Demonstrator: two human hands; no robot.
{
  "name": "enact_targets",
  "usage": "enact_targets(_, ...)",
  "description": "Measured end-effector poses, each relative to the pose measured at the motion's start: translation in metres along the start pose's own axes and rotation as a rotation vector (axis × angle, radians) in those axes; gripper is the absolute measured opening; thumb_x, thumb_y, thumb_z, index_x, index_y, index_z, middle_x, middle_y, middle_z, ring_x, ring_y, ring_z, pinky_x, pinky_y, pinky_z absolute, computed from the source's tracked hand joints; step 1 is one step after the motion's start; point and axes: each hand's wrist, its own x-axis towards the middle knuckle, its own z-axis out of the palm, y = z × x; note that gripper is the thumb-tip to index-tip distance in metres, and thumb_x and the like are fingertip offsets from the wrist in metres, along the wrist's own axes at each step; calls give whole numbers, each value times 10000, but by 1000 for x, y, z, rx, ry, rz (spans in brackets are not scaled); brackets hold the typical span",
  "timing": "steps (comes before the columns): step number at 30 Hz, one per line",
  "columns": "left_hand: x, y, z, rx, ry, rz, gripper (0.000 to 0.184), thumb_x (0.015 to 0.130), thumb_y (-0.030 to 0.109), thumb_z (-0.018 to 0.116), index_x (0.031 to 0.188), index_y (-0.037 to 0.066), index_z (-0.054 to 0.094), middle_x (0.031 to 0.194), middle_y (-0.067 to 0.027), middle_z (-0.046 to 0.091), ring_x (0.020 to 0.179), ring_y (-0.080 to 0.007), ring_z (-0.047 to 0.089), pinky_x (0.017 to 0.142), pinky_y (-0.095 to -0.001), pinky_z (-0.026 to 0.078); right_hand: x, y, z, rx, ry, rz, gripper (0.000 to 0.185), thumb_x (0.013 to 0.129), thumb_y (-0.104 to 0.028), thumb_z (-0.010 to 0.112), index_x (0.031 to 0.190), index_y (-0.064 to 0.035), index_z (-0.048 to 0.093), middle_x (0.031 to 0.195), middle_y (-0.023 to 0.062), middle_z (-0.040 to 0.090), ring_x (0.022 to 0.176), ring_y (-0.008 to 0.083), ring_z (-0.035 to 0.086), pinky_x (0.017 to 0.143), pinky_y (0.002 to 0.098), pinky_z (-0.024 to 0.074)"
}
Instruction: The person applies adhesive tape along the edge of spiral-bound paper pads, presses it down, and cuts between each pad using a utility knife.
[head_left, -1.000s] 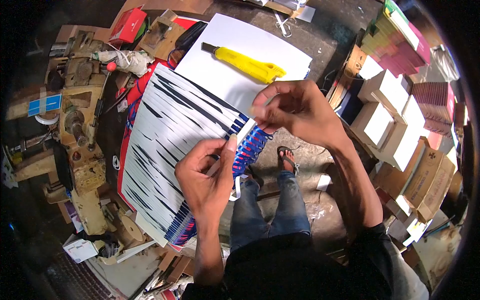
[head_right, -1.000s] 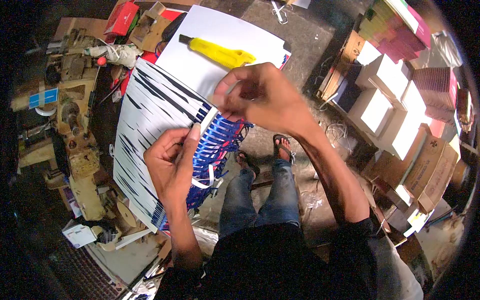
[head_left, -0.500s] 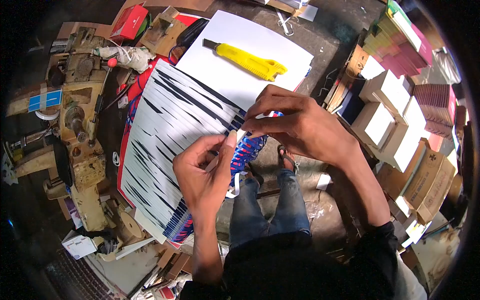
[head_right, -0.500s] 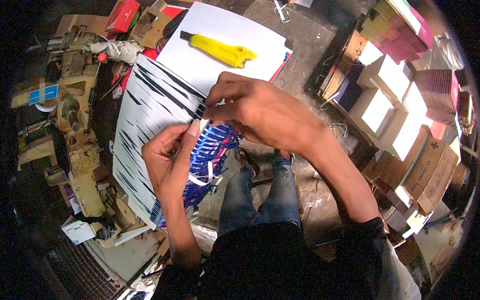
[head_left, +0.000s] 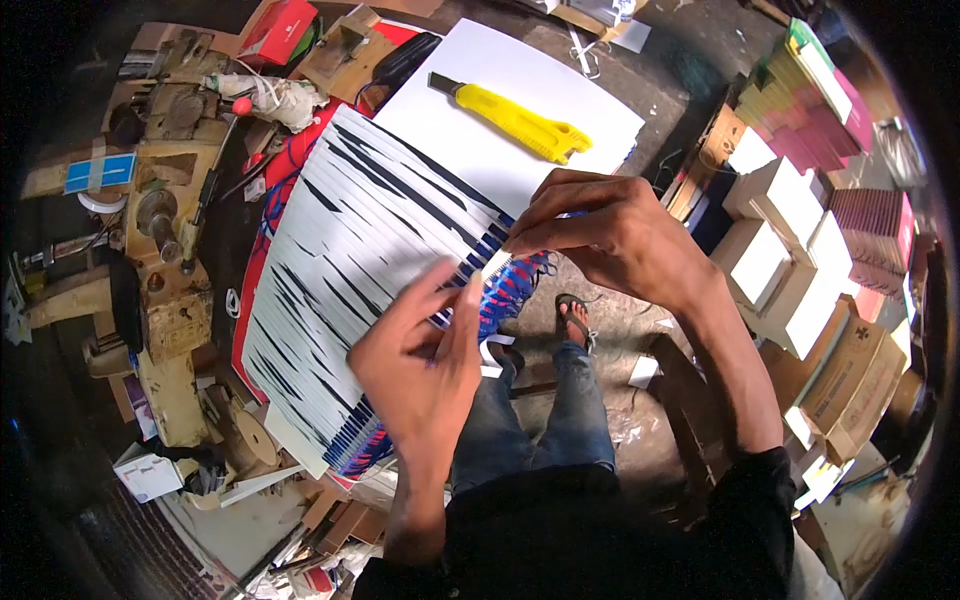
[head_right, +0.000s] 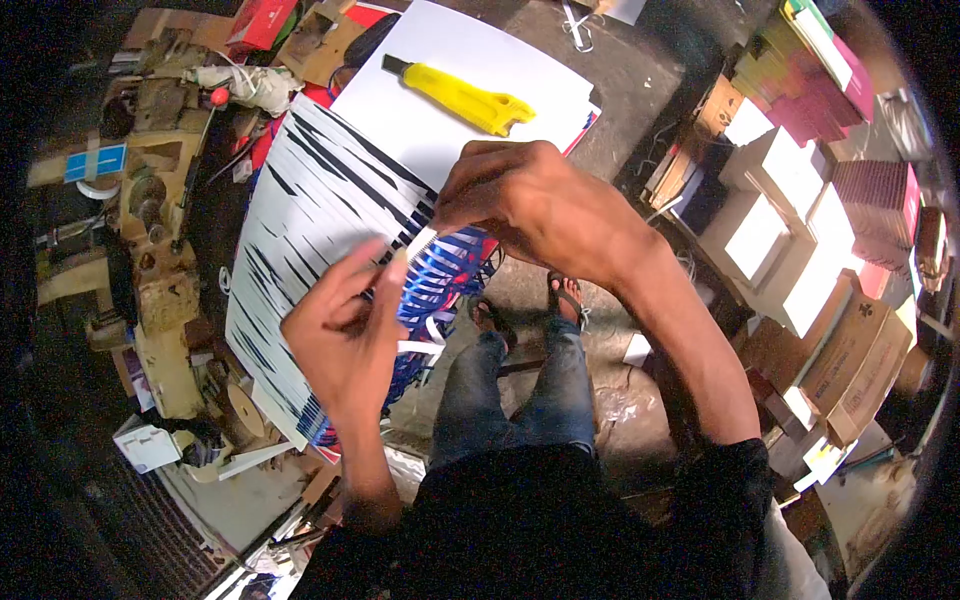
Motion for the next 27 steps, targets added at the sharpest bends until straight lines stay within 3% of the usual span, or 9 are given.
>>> enact_targets(3, -19, 2, -28, 13, -38, -97, 230, 915, 96, 766, 1086, -56, 747, 784, -103, 747, 641, -72, 667, 534, -192, 467, -1, 3, 4, 24, 51, 13, 424, 674, 140, 718, 1024, -85, 798, 1053, 79, 749, 1002, 260, 708, 858, 391, 618)
enact_targets(7, -37, -16, -63, 119, -52, -148, 214, 922, 126, 767, 1058, -39, 758, 781, -81, 747, 639, -55, 646, 542, -186, 460, 3, -10, 0, -48, 10, 39, 441, 655, 140, 721, 1032, -78, 792, 1043, 82, 748, 1002, 267, 702, 880, 395, 611)
enact_targets(12, -43, -35, -86, 34, -37, -223, 192, 923, 134, 771, 944, -53, 735, 750, -80, 729, 646, -41, 640, 530, -177, 432, 5, -31, 7, -175, 30, -71, 429, 661, 121, 723, 1040, -71, 779, 1105, 66, 729, 1071, 270, 658, 927, 389, 593)
enact_targets(14, -46, -36, -88, 34, -35, -267, 180, 918, 119, 772, 941, -54, 728, 757, -89, 730, 664, -49, 655, 536, -173, 430, 5, -32, 14, -189, 16, -75, 447, 665, 109, 726, 1067, -80, 777, 1143, 57, 721, 1093, 272, 647, 923, 386, 593)
enact_targets(16, -46, -41, -86, 43, -17, -232, 170, 914, 108, 774, 939, -54, 729, 755, -83, 729, 649, -47, 644, 536, -171, 428, 6, -28, 16, -215, -29, -118, 367, 670, 21, 714, 1033, -18, 749, 1104, 79, 711, 1110, 272, 627, 980, 353, 556)
enact_targets(23, -42, -48, -93, 50, -48, -211, 198, 905, 123, 786, 915, -69, 740, 734, -73, 716, 666, -50, 635, 565, -190, 446, 6, -25, 15, -257, -95, -114, 356, 695, 10, 708, 1047, -18, 750, 1131, 79, 724, 1126, 276, 629, 985, 356, 560)
enact_targets(25, -40, -52, -92, 26, -20, -218, 207, 907, 133, 787, 913, -70, 741, 729, -67, 711, 667, -49, 629, 570, -188, 445, 3, -22, 19, -274, -80, -77, 485, 661, 47, 719, 1118, -107, 777, 1136, 45, 741, 1081, 255, 654, 941, 369, 589)
enact_targets(27, -38, -54, -91, 1, 7, -224, 217, 909, 142, 788, 912, -70, 742, 724, -61, 706, 667, -48, 623, 574, -186, 445, 2, -22, 20, -269, -77, -79, 487, 660, 37, 717, 1123, -102, 776, 1143, 47, 740, 1074, 259, 657, 933, 372, 591)
